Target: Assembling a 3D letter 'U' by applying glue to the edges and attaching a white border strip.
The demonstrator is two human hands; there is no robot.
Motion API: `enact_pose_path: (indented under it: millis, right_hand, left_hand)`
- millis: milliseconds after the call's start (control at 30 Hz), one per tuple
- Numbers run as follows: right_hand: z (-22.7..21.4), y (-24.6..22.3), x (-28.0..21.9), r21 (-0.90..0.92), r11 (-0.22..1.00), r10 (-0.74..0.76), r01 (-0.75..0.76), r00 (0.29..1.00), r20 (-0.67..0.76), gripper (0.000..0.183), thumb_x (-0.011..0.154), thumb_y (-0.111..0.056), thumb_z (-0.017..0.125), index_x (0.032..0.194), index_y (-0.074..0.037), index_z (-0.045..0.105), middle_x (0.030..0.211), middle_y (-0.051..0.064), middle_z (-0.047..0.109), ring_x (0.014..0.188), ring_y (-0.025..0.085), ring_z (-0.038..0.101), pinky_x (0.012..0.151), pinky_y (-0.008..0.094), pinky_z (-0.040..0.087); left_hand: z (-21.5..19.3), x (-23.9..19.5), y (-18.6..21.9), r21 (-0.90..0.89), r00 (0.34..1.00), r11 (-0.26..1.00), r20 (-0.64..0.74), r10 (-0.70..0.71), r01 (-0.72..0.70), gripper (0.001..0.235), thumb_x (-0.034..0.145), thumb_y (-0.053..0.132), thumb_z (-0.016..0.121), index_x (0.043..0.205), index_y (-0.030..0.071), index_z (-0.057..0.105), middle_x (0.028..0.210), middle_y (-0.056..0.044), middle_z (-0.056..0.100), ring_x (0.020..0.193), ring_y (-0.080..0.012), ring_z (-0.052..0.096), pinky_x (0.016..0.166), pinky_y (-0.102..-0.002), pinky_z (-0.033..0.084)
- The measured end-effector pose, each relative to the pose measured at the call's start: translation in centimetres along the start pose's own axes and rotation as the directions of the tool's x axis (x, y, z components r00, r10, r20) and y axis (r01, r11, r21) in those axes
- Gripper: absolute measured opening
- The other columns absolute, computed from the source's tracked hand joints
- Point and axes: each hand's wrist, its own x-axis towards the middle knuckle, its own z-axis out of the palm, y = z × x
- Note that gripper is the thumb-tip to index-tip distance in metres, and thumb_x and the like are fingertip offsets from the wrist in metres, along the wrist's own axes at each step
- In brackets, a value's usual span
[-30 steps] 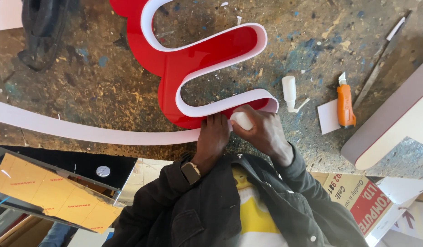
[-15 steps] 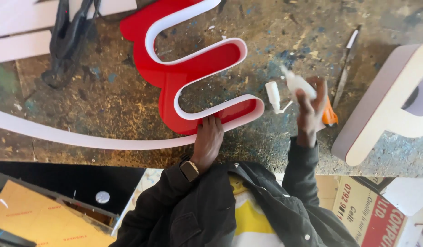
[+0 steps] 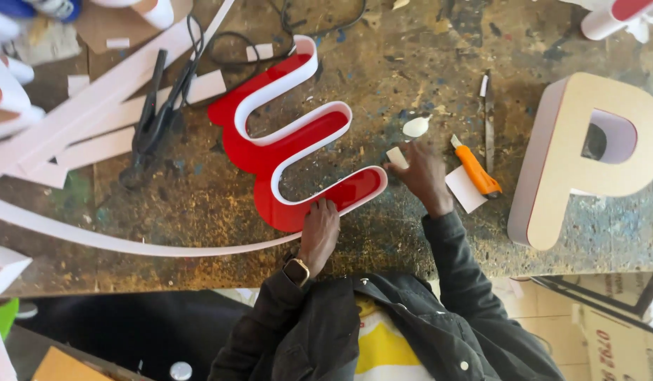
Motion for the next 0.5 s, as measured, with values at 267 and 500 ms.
enact_pose_path:
  millis: [267, 500]
  right_hand:
    - [-2.8, 1.3, -2.7, 0.561, 0.827, 0.065, -0.035, 0.997, -0.032, 0.058, 0.107, -0.039, 0.085, 0.137, -0.010, 0.045, 0.120, 0.021, 0.075, 0.082, 0.031, 0.082, 0.068, 0.049, 0.064]
    - [-3.4, 0.1, -5.8, 0.992, 0.130, 0.179, 0.002, 0.983, -0.026, 0.041, 0.112, -0.016, 0.081, 0.111, -0.007, 0.041, 0.121, 0.022, 0.071, 0.085, 0.036, 0.085, 0.071, 0.032, 0.073]
  left_hand:
    - [4.3, 0.7, 0.1, -0.063, 1.000, 0.998, -0.021, 0.010, -0.011, 0.027, 0.112, 0.025, 0.068, 0.116, -0.002, 0.068, 0.105, -0.014, 0.066, 0.102, -0.0258, 0.076, 0.069, -0.034, 0.070]
    - [5.1, 0.9, -0.2, -0.062, 0.996, 0.998, -0.084, 0.024, -0.029, 0.023, 0.109, 0.025, 0.064, 0.113, 0.003, 0.069, 0.105, -0.010, 0.069, 0.103, -0.0252, 0.079, 0.069, -0.033, 0.071]
